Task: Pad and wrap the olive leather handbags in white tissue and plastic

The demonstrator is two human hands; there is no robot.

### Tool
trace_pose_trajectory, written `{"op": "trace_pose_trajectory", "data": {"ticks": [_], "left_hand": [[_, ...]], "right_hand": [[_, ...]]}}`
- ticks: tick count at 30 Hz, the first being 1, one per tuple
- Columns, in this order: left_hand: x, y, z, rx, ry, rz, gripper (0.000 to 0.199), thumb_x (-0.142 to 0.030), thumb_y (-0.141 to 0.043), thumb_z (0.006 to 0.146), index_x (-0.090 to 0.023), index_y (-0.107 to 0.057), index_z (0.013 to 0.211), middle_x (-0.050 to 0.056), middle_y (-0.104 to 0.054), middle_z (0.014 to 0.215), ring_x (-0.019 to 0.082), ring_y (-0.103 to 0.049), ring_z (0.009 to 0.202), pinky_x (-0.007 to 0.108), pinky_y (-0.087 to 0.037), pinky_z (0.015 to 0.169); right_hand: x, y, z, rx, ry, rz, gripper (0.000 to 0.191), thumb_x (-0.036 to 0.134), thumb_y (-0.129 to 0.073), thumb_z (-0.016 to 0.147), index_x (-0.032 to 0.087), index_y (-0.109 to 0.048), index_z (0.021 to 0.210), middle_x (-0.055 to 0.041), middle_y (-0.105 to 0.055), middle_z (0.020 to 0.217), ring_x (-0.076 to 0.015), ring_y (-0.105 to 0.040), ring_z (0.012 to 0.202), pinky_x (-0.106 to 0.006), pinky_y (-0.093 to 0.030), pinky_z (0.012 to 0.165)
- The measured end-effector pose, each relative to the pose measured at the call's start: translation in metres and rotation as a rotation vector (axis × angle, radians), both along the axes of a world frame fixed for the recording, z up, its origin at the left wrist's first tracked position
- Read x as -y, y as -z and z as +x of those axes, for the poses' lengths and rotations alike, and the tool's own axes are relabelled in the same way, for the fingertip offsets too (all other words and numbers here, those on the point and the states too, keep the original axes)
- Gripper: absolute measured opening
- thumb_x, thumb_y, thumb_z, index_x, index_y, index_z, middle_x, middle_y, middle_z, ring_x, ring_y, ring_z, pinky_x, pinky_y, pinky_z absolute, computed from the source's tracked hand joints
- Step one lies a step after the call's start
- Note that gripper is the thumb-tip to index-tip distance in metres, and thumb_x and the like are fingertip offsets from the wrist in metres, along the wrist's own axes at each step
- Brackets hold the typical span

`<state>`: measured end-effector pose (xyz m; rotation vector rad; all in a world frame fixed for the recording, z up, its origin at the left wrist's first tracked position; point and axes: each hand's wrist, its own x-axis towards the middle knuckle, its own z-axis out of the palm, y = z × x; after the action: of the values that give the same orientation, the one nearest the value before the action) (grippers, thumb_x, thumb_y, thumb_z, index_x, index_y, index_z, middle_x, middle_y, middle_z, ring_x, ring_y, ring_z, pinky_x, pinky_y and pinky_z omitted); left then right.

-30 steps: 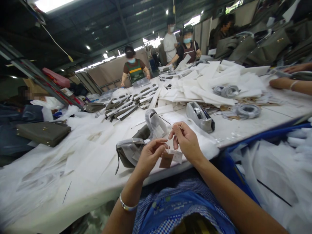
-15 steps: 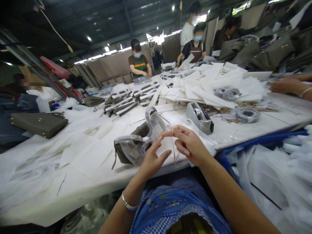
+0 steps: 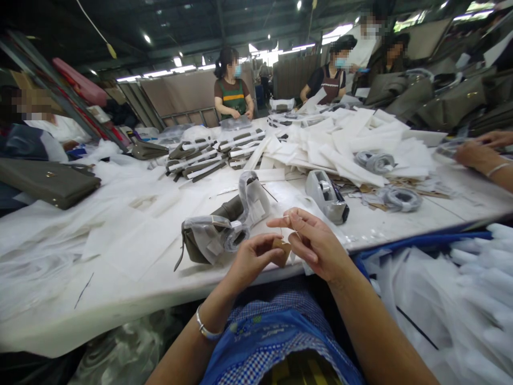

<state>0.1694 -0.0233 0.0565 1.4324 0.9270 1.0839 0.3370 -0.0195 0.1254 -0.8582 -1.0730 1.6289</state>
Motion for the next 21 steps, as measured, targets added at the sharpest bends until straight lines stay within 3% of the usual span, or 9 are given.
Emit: {"op": "trace_pose_trajectory", "data": {"ticks": [4, 8, 12, 16, 18, 21], "left_hand": [[0.002, 0.002, -0.002, -0.223, -0.219, 0.248, 0.045, -0.02, -0.07, 0.08, -0.025, -0.064, 0.124, 0.005, -0.069, 0.109, 0.015, -0.064, 0.08, 0.028, -0.055, 0.072], [0.008, 0.003, -0.008, -0.35, -0.16, 0.373, 0.051, -0.014, -0.065, 0.081, -0.03, -0.06, 0.129, 0.005, -0.066, 0.121, 0.016, -0.064, 0.086, 0.032, -0.055, 0.079], [0.011, -0.007, -0.015, -0.26, -0.117, 0.346, 0.056, -0.015, -0.063, 0.083, -0.028, -0.055, 0.137, 0.007, -0.059, 0.137, 0.024, -0.058, 0.12, 0.041, -0.049, 0.101], [0.008, -0.029, -0.014, -0.04, -0.115, 0.203, 0.046, -0.024, -0.058, 0.092, -0.026, -0.054, 0.138, 0.008, -0.06, 0.139, 0.024, -0.056, 0.127, 0.04, -0.048, 0.105], [0.007, -0.04, -0.011, 0.013, -0.068, 0.183, 0.049, -0.027, -0.061, 0.091, -0.025, -0.053, 0.14, 0.009, -0.06, 0.138, 0.025, -0.057, 0.126, 0.04, -0.048, 0.106], [0.009, -0.047, -0.007, 0.009, -0.026, 0.176, 0.052, -0.031, -0.063, 0.09, -0.024, -0.052, 0.141, 0.01, -0.064, 0.132, 0.024, -0.062, 0.12, 0.039, -0.047, 0.108]], "right_hand": [[0.0, -0.002, -0.001, 0.013, 0.01, 0.022, 0.027, 0.048, -0.067, 0.086, 0.023, -0.058, 0.084, -0.007, -0.075, 0.108, -0.0004, -0.019, 0.034, -0.025, -0.003, 0.033], [-0.001, -0.003, -0.002, 0.032, 0.011, 0.029, 0.03, 0.049, -0.068, 0.086, 0.022, -0.056, 0.081, -0.0067, -0.076, 0.107, -0.0003, -0.019, 0.034, -0.024, -0.005, 0.031], [-0.002, 0.0, -0.003, 0.088, 0.004, 0.081, 0.028, 0.051, -0.065, 0.088, 0.023, -0.059, 0.084, -0.004, -0.075, 0.096, -0.0023, -0.023, 0.035, -0.023, -0.024, 0.034], [-0.003, 0.002, -0.005, 0.462, 0.041, 0.342, 0.028, 0.049, -0.061, 0.092, 0.024, -0.067, 0.083, -0.0026, -0.068, 0.072, -0.0115, -0.048, 0.046, -0.029, -0.044, 0.049], [-0.001, 0.0, -0.006, 0.682, 0.107, 0.56, 0.021, 0.044, -0.063, 0.091, 0.026, -0.072, 0.086, -0.0047, -0.069, 0.079, -0.0191, -0.062, 0.066, -0.034, -0.051, 0.064], [0.001, -0.005, -0.008, 0.835, 0.187, 0.833, 0.014, 0.037, -0.062, 0.091, 0.03, -0.075, 0.09, -0.0062, -0.068, 0.086, -0.0249, -0.064, 0.084, -0.039, -0.053, 0.075]]}}
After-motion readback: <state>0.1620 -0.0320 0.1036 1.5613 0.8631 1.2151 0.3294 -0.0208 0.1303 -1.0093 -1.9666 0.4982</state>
